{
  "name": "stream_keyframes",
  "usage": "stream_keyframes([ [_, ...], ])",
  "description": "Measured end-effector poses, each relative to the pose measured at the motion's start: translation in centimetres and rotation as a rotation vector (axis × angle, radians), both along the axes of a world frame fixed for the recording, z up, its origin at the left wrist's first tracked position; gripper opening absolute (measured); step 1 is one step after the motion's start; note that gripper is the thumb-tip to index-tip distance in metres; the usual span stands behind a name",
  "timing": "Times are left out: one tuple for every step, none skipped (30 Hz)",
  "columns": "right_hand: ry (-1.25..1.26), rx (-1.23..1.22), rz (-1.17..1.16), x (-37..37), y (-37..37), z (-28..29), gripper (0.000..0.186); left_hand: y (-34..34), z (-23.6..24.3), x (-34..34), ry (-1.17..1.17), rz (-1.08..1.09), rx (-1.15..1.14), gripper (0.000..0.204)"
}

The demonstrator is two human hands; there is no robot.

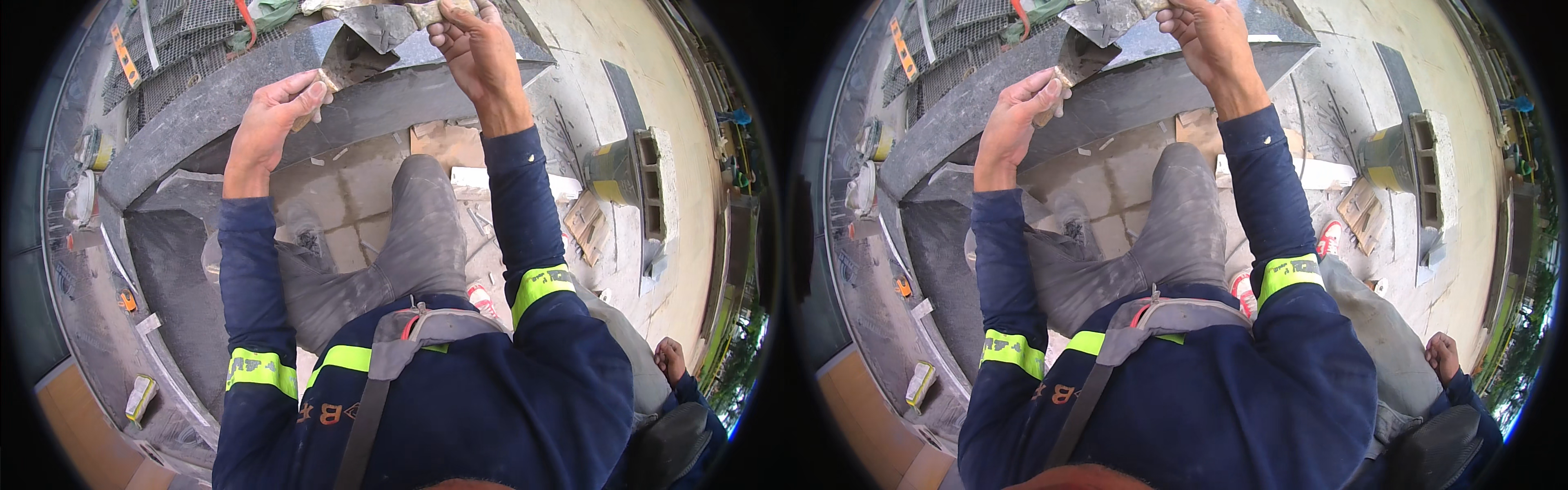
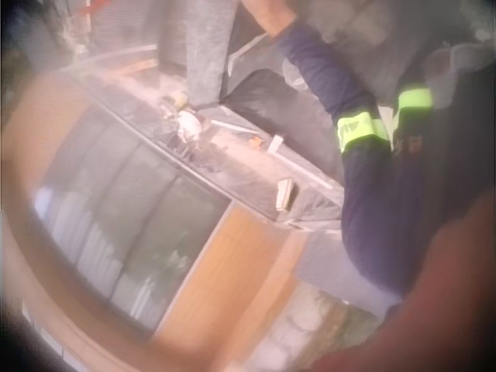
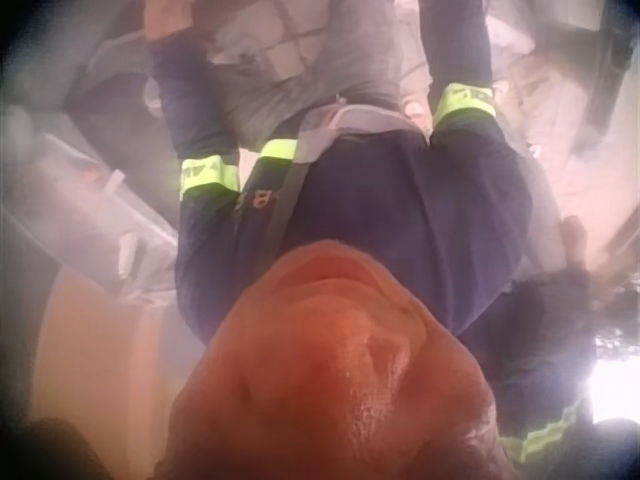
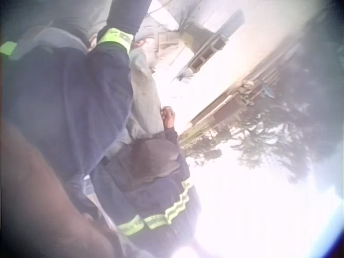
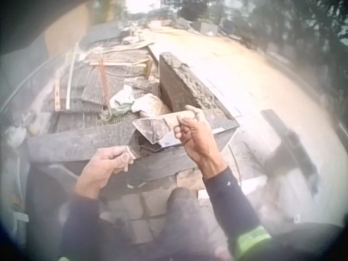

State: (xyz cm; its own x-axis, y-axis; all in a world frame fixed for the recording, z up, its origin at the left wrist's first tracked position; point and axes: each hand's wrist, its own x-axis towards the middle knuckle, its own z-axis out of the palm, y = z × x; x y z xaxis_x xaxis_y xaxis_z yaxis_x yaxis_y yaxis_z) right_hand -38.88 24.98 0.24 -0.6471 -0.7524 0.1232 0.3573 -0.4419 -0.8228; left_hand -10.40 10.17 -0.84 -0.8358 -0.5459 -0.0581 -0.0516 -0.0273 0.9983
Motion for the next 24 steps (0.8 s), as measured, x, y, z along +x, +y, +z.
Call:
stream_keyframes([
  [-0.021,-0.01,0.016,0.1,-0.4,-0.3,0.048,0.1,-0.1,-0.2,0.019,-0.025,0.001,0.043],
  [-0.021,-0.014,0.015,-0.2,-0.6,-0.7,0.047,0.1,-0.2,-0.3,0.022,-0.028,-0.004,0.042],
  [0.0,-0.016,-0.022,-0.7,-0.5,-1.2,0.046,0.1,-0.1,-0.3,0.023,-0.031,-0.009,0.042],
  [0.021,-0.023,-0.069,-1.2,-0.4,-1.6,0.045,-0.1,-0.1,-0.2,0.025,-0.032,-0.014,0.041],
  [0.074,-0.024,-0.139,-1.7,0.0,-1.8,0.041,-0.4,0.0,-0.1,0.073,-0.038,0.008,0.042],
  [0.069,-0.017,-0.161,-2.1,0.8,-2.1,0.047,-0.9,0.1,0.1,0.122,-0.042,0.03,0.042],
  [0.064,-0.009,-0.181,-2.4,1.7,-2.4,0.054,-1.2,0.2,0.2,0.171,-0.045,0.053,0.042],
  [0.06,-0.005,-0.199,-2.7,2.5,-2.5,0.061,-1.2,0.5,0.1,0.173,0.075,0.031,0.041],
  [0.064,-0.043,-0.244,-3.0,3.6,-3.0,0.061,-0.9,0.9,0.0,0.177,0.199,0.01,0.04],
  [0.117,0.002,-0.266,-3.0,4.7,-3.7,0.057,-0.9,1.1,-0.1,0.182,0.323,-0.009,0.039],
  [0.157,0.039,-0.277,-1.9,5.7,-3.9,0.054,-2.0,1.3,1.0,0.172,0.34,0.011,0.04],
  [0.202,0.082,-0.293,-0.7,6.5,-4.5,0.05,-2.7,1.5,1.6,0.162,0.362,0.016,0.042],
  [0.273,0.165,-0.269,0.7,7.1,-5.4,0.042,-3.2,1.6,2.2,0.153,0.383,0.02,0.043],
  [0.346,0.252,-0.251,1.8,7.8,-6.9,0.037,-3.6,1.7,2.5,0.144,0.397,0.029,0.045],
  [0.457,0.343,-0.213,2.5,8.6,-9.2,0.034,-3.8,1.7,2.4,0.139,0.387,0.016,0.045],
  [0.587,0.475,-0.226,3.6,9.0,-11.2,0.03,-3.9,1.9,2.5,0.128,0.381,-0.001,0.044],
  [0.651,0.482,-0.234,5.4,9.1,-12.2,0.03,-3.9,2.1,2.7,0.115,0.376,-0.019,0.044],
  [0.717,0.489,-0.246,6.8,8.9,-12.9,0.032,-3.6,2.3,2.4,0.121,0.387,-0.028,0.044],
  [0.807,0.498,-0.242,7.4,8.6,-13.6,0.035,-3.1,2.4,2.0,0.127,0.397,-0.038,0.044],
  [0.895,0.509,-0.238,7.9,8.5,-14.3,0.039,-2.7,2.4,1.8,0.131,0.404,-0.047,0.044],
  [0.983,0.521,-0.235,8.4,8.4,-15.0,0.044,-2.5,2.3,1.6,0.121,0.399,-0.047,0.044],
  [1.031,0.516,-0.266,8.7,8.1,-15.6,0.044,-2.3,2.2,1.4,0.11,0.394,-0.047,0.044],
  [1.077,0.508,-0.3,8.8,7.4,-16.4,0.044,-2.1,2.2,1.3,0.099,0.388,-0.05,0.044],
  [1.124,0.503,-0.337,8.8,6.9,-16.7,0.044,-1.8,2.4,1.1,0.094,0.389,-0.06,0.043],
])
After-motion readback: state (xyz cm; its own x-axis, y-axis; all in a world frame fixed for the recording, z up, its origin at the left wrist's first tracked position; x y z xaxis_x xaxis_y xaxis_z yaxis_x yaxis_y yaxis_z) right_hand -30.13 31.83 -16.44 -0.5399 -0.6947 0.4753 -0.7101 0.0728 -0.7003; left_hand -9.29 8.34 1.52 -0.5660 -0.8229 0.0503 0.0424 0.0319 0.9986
